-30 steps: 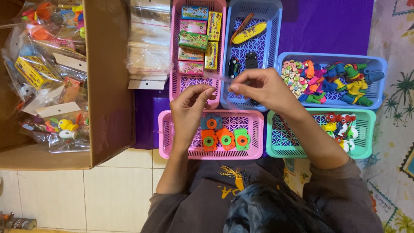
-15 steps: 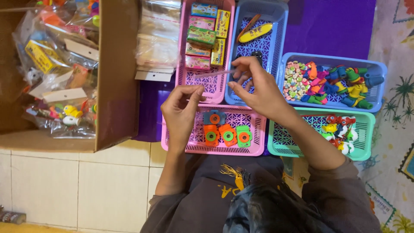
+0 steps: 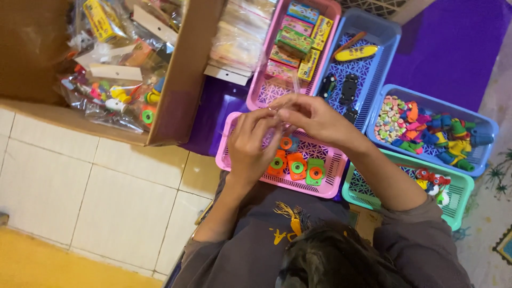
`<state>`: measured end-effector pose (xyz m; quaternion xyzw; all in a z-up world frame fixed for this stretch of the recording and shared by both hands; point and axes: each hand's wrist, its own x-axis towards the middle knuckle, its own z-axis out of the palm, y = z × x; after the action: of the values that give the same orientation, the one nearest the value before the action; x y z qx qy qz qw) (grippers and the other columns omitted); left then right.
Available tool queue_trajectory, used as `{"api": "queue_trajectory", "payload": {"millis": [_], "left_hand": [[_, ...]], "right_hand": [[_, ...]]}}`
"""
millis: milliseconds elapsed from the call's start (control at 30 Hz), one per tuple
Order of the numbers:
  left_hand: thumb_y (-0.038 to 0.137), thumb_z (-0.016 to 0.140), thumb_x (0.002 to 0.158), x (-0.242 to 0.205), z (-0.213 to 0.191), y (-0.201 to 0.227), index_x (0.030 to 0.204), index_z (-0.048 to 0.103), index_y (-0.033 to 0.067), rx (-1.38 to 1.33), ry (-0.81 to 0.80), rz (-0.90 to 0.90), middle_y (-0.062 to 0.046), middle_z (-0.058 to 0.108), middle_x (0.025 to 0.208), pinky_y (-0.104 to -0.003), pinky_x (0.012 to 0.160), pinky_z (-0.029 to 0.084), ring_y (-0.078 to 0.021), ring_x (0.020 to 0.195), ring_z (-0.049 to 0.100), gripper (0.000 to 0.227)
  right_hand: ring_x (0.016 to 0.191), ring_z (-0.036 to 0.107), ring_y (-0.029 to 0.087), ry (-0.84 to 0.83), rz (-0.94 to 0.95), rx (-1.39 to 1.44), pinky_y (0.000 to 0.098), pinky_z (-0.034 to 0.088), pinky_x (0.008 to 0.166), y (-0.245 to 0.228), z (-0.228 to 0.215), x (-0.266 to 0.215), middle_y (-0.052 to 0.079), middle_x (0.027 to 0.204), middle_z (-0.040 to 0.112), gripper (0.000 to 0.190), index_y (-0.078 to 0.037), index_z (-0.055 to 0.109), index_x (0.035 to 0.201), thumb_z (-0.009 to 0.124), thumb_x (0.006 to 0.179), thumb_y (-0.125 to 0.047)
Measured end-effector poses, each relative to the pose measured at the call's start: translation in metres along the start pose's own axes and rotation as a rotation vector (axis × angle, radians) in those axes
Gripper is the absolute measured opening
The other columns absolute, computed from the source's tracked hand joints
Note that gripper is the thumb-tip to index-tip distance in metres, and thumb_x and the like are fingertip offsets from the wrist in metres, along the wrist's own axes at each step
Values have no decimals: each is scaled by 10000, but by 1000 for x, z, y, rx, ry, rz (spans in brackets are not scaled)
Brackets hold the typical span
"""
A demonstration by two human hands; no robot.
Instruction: The person selects toy cars and other small items from various plastic baskets and places them into small plastic bags.
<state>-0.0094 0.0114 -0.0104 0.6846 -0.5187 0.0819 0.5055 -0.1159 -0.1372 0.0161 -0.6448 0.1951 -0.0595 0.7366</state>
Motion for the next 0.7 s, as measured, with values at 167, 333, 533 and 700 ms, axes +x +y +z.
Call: {"api": "queue_trajectory", "payload": {"millis": [167,333,533,700], "left_hand": [[223,847,869,9,-21,-1,1080,695,90,-62,-123,-64,-96,618,1198,-454,869,511,-326,1001,631,292],[186,662,1017,2,-26,-22,1227,717,168,-145,-208,-110,-74,595,1229,-428,937,469,-309,1066,605,218],[13,675,980,4,-30,-35,1218,713,92,-243,9,-221,-105,640,1145,-429,972,475,-316,1111,620,254],[215,816,930,13,-38,-41,1479,492,54,-348,-147,-306,-212,491,1425,-548,1171,356,-429,1390,454,657]], "right_hand": [[1036,708,233,-23,8,49,374,629,816,-11,9,7,149,1141,720,351,-4,616,1332,557,1023,-160],[1013,737,309,-117,36,173,412,648,771,-7,9,14,229,1117,721,465,2,576,1367,498,1050,-328],[995,723,262,-188,85,21,394,637,805,-23,20,16,179,1074,736,355,18,667,1265,469,1036,-166],[984,730,284,-276,71,-50,436,619,847,-25,18,16,196,1007,762,288,22,726,1108,483,1002,-90]]}}
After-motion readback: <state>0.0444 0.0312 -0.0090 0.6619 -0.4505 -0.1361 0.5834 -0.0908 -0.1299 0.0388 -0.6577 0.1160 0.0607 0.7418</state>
